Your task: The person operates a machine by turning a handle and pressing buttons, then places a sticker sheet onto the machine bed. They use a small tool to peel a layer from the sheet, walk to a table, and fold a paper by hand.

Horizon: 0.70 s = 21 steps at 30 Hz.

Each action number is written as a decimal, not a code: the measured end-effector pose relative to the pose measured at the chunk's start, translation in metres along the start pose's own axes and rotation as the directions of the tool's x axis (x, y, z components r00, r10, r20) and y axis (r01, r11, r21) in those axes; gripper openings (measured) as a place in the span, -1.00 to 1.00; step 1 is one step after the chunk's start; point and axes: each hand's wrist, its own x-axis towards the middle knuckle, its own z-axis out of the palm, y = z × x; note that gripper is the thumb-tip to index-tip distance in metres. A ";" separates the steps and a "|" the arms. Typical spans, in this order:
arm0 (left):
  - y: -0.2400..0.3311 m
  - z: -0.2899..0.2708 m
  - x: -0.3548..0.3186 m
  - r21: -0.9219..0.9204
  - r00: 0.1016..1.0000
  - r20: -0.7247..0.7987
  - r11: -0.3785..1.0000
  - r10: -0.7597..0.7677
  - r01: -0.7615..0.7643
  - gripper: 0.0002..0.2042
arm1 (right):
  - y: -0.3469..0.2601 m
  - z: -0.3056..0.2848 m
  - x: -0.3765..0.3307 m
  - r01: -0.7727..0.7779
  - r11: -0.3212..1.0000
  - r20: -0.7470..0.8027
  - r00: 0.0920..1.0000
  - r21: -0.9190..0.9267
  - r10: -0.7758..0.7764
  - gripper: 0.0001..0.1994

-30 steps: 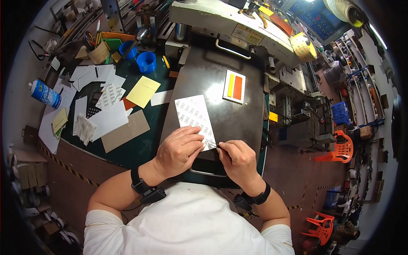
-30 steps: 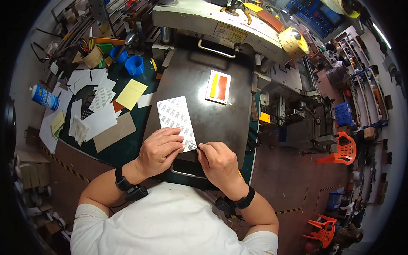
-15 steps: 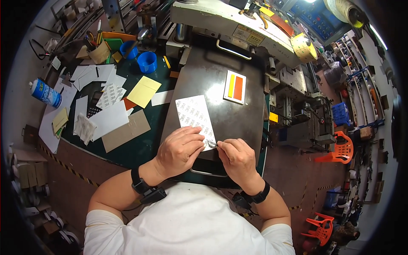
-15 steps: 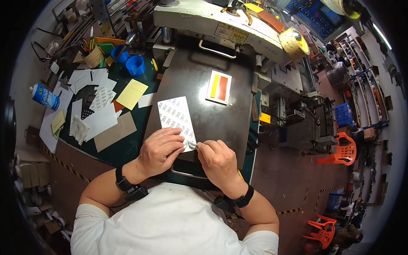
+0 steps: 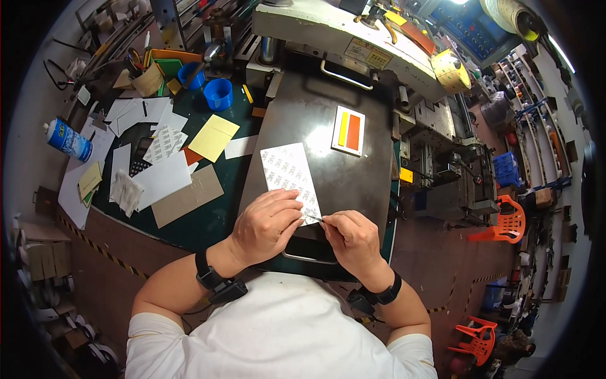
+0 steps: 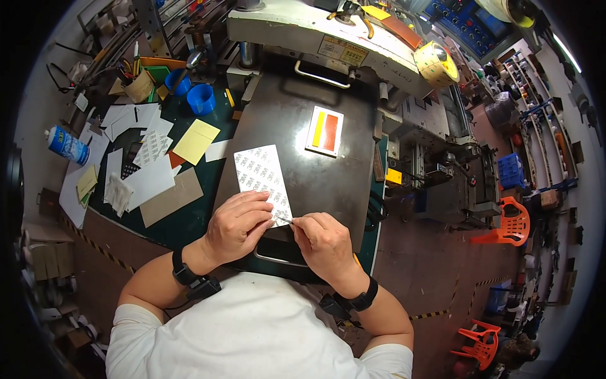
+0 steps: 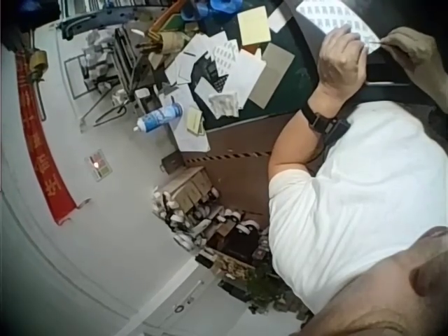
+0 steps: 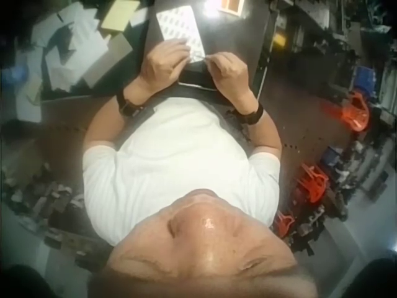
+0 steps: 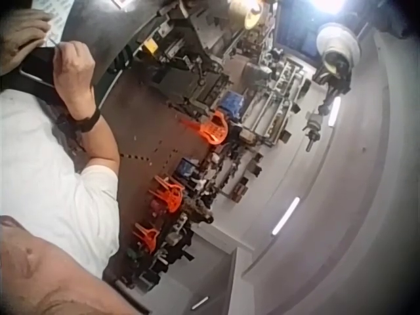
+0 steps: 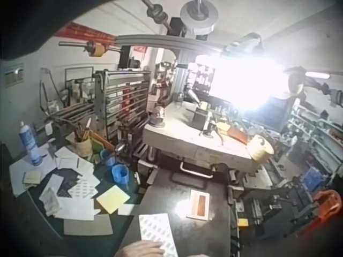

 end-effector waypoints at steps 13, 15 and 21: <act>-0.004 -0.004 -0.004 -0.046 0.995 -0.048 0.995 0.087 -0.089 -0.86 | -0.021 0.000 -0.002 -0.210 0.966 0.099 0.975 0.149 0.197 -0.88; -0.004 -0.005 -0.005 -0.028 0.997 -0.046 0.997 0.067 -0.069 -0.86 | -0.017 -0.003 -0.004 -0.224 0.966 0.091 0.973 0.127 0.213 -0.88; -0.002 -0.001 -0.004 0.016 0.996 -0.045 0.997 0.073 -0.073 -0.88 | -0.011 -0.001 -0.002 -0.065 0.996 -0.009 0.998 -0.068 0.065 -0.88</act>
